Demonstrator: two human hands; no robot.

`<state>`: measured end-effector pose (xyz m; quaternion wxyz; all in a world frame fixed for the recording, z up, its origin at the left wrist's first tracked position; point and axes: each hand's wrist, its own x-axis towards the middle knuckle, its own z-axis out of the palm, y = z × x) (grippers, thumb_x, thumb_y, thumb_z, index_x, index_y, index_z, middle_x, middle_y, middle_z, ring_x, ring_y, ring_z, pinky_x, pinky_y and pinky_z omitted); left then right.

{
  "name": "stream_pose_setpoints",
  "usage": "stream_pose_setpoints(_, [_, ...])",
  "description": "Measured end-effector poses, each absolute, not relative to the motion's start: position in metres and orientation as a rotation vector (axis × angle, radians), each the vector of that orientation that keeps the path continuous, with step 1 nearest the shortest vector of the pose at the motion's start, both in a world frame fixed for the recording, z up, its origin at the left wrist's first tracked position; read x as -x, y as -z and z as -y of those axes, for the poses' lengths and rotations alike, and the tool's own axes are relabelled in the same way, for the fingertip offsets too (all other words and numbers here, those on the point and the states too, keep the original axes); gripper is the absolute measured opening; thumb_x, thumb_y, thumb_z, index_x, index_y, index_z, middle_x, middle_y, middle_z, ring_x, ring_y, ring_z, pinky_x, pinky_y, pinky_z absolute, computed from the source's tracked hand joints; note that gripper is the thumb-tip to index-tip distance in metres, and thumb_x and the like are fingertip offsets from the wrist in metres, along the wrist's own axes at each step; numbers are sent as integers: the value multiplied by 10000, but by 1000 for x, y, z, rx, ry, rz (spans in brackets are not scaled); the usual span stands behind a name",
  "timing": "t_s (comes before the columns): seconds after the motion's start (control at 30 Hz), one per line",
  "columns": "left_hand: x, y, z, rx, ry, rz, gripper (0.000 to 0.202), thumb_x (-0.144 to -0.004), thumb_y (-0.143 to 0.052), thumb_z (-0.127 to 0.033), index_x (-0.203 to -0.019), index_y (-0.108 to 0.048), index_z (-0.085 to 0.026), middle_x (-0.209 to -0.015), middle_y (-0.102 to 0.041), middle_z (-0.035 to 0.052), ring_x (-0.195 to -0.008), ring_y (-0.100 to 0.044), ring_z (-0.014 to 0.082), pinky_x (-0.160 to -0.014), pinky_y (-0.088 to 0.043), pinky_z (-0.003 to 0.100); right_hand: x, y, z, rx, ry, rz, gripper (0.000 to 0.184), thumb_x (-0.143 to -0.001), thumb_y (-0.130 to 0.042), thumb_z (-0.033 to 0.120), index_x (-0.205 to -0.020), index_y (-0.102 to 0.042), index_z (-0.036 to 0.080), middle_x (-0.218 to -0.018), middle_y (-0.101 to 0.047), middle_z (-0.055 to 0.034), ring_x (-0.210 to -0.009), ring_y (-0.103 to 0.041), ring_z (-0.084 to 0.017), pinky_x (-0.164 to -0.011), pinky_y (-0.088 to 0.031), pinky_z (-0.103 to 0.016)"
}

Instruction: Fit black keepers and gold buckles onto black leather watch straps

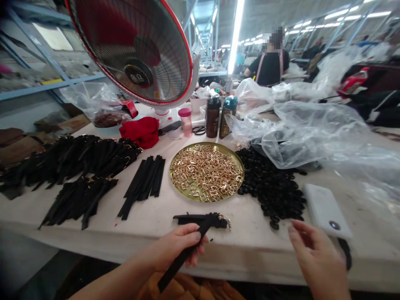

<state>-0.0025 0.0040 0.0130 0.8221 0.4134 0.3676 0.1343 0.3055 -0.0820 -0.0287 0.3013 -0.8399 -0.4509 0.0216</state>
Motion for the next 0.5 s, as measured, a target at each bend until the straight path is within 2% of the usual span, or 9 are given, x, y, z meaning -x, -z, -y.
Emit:
stream_pose_setpoints(0.07, [0, -10, -2, -830, -288, -796, 327, -744, -535, -408, -885, -533, -113, -711, -555, 9, -468, -496, 47, -415, -339, 159, -306, 39, 70, 2214, -83, 1309, 325, -793, -474, 488, -907, -597, 210, -790, -597, -47, -637, -564, -180, -605, -462, -332])
stream_pose_setpoints(0.23, [-13, -7, 1, -661, -320, -778, 321, -752, -492, -330, -976, -538, -105, -790, -579, 48, -492, -530, 66, -388, -345, 156, -313, 67, 56, 2248, -24, 1595, 407, -766, -374, 516, -885, -561, 174, -877, -572, -96, -704, -576, -241, -636, -446, -375])
stream_pose_setpoints(0.4, [-23, -7, 0, -460, -308, -656, 364, -652, -516, -167, -1010, -546, -108, -1009, -558, 101, -737, -602, 151, -533, -468, 231, -316, 76, 57, 2234, 24, 1736, 453, -792, -283, 520, -864, -564, 171, -880, -572, -120, -732, -575, -269, -657, -436, -390])
stream_pose_setpoints(0.5, [-27, -4, -1, -352, -271, -547, 392, -618, -484, -130, -999, -565, -86, -1030, -550, 112, -806, -594, 174, -619, -480, 272, -301, 67, 58, 2177, -165, 1661, 481, -752, -328, 581, -864, -584, 190, -887, -597, -107, -706, -575, -258, -639, -438, -389])
